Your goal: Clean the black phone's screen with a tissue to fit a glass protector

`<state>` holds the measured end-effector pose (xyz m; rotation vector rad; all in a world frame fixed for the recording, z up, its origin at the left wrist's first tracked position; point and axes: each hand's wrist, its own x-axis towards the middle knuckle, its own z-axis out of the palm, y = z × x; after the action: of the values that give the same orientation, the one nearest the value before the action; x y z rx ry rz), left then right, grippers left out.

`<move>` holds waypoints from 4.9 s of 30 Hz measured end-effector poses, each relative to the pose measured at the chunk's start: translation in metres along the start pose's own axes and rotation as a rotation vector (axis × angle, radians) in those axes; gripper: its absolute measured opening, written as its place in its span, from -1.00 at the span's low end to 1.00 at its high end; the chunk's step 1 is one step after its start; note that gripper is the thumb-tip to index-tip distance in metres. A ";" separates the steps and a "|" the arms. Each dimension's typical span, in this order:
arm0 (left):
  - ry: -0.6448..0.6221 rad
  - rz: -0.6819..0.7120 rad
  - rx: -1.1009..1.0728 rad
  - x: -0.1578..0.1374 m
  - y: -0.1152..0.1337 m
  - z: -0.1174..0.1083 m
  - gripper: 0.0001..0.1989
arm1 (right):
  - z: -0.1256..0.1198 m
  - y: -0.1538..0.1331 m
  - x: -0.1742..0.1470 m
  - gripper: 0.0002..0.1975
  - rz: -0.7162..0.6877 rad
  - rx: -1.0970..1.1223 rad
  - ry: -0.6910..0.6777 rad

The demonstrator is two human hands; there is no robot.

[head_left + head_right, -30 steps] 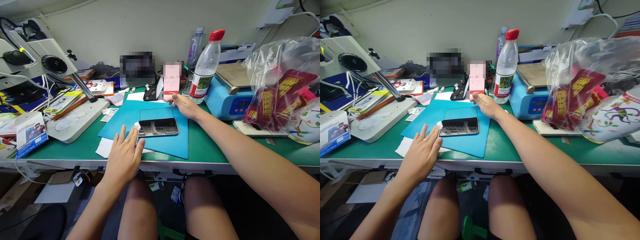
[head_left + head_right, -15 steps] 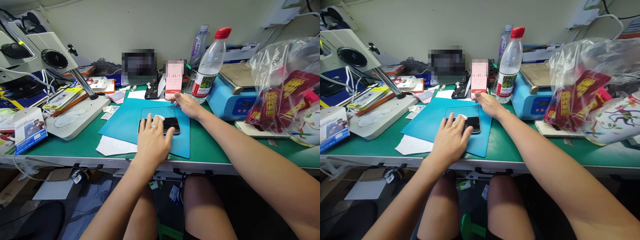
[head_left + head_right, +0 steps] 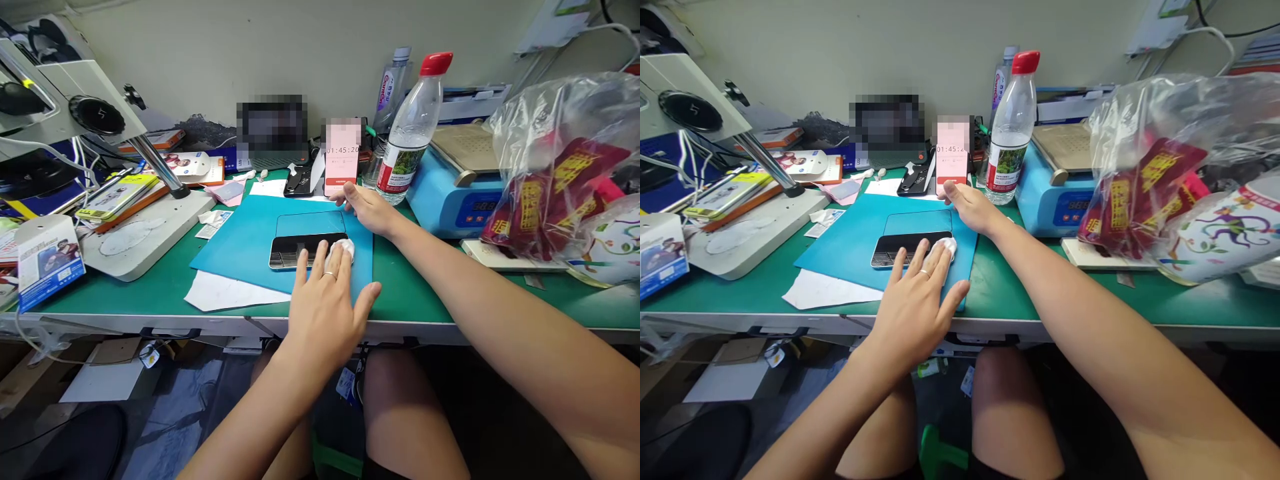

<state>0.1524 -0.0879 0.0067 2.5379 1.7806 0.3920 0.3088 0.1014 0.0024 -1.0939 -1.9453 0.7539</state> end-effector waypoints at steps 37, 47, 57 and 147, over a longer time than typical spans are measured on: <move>-0.007 -0.003 -0.008 0.004 0.001 -0.001 -0.25 | 0.000 0.000 0.001 0.05 -0.030 -0.034 0.007; -0.007 -0.155 0.068 -0.030 -0.071 -0.017 -0.35 | -0.002 -0.003 -0.001 0.06 -0.007 -0.022 -0.007; 0.000 -0.194 0.050 0.002 -0.073 -0.017 -0.34 | 0.000 -0.003 0.000 0.01 -0.005 -0.010 -0.001; 0.006 -0.046 -0.003 0.025 0.010 0.002 -0.30 | -0.001 0.000 0.001 0.10 -0.025 -0.037 0.002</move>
<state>0.1700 -0.0684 0.0114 2.4904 1.8354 0.4007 0.3096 0.1023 0.0033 -1.0896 -1.9745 0.7056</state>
